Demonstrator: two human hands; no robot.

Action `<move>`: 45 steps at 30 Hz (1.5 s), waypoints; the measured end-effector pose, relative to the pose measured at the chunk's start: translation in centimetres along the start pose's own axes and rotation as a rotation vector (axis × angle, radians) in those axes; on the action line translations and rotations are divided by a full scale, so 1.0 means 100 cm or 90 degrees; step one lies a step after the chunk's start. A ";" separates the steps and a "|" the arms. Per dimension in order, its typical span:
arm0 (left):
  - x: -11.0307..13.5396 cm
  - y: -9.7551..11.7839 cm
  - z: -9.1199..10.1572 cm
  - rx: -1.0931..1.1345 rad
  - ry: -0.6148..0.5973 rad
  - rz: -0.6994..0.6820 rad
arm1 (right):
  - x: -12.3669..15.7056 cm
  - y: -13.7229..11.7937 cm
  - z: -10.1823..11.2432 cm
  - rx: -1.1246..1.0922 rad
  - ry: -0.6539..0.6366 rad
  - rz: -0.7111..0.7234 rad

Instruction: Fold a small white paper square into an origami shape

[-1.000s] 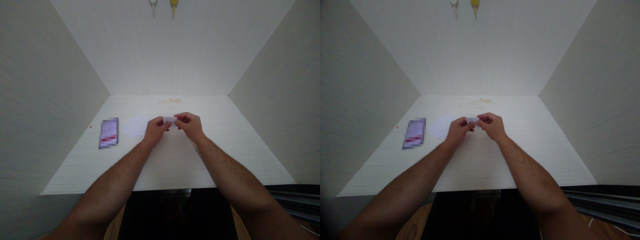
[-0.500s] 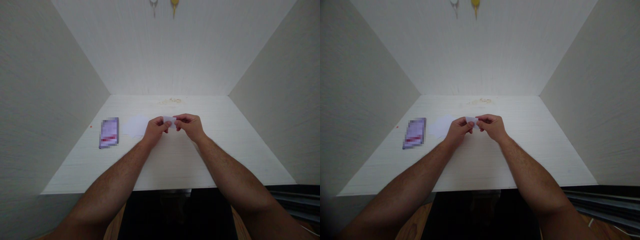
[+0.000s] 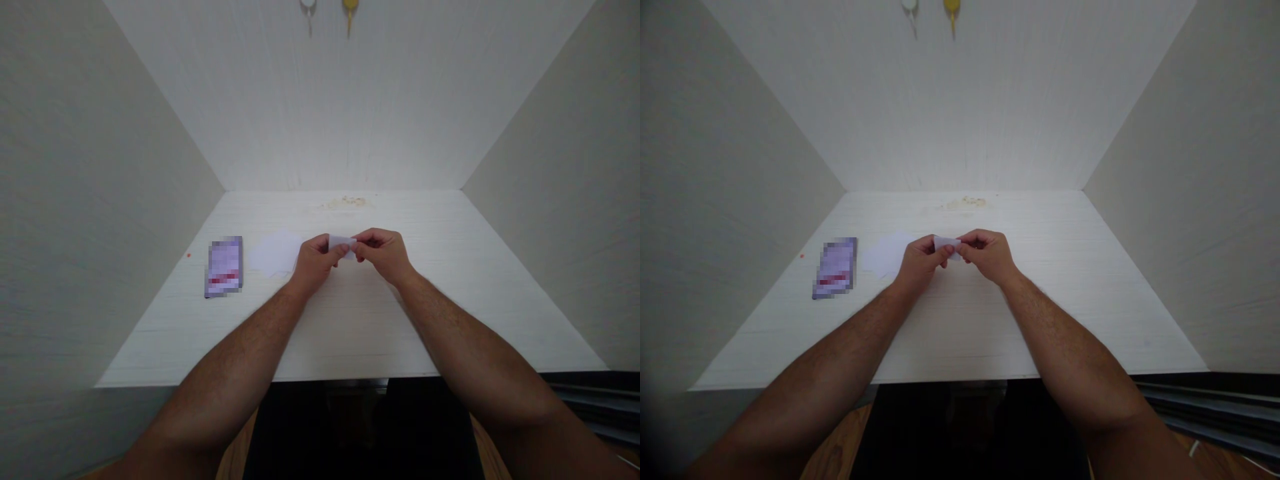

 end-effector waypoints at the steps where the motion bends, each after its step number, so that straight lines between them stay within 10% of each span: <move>1: 0.001 0.001 0.000 -0.011 0.009 -0.001 | 0.000 0.000 0.000 0.008 0.002 0.001; 45: -0.004 -0.002 0.015 0.047 0.106 0.021 | 0.000 0.012 0.011 0.110 -0.005 -0.017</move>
Point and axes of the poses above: each hand's wrist, its own x-axis away from the middle knuckle, its own z-axis out of the back of the hand, y = z × x, the point moved 10 cm from there along -x, towards the middle knuckle, and after that the axes turned 14 degrees about z, right-handed, at the moved point
